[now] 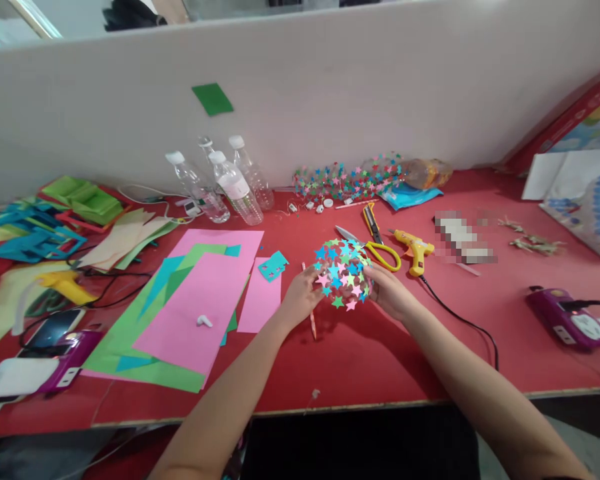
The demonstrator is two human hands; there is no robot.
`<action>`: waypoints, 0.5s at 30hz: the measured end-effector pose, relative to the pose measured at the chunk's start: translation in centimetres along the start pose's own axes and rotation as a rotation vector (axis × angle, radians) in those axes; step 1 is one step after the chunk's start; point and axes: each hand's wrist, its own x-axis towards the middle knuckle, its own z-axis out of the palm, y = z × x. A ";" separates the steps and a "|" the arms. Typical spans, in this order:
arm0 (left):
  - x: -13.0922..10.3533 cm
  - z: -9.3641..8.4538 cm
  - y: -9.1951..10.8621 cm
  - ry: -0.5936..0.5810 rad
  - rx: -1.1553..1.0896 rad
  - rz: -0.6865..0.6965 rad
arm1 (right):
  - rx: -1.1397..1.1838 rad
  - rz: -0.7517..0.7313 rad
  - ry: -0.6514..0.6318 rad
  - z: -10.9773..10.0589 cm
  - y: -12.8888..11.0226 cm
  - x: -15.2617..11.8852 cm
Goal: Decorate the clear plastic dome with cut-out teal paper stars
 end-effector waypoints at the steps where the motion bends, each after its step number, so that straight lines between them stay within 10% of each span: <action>1: 0.1 0.0 0.3 -0.007 -0.005 -0.018 | -0.002 -0.005 -0.005 0.1 -0.1 -0.1; 9: 0.9 -0.5 0.7 0.144 -0.186 -0.082 | -0.005 -0.029 0.001 -0.5 -0.3 0.2; 15: 1.9 -2.5 -0.8 0.352 -0.345 -0.054 | -0.420 -0.111 0.000 0.1 -4.0 0.9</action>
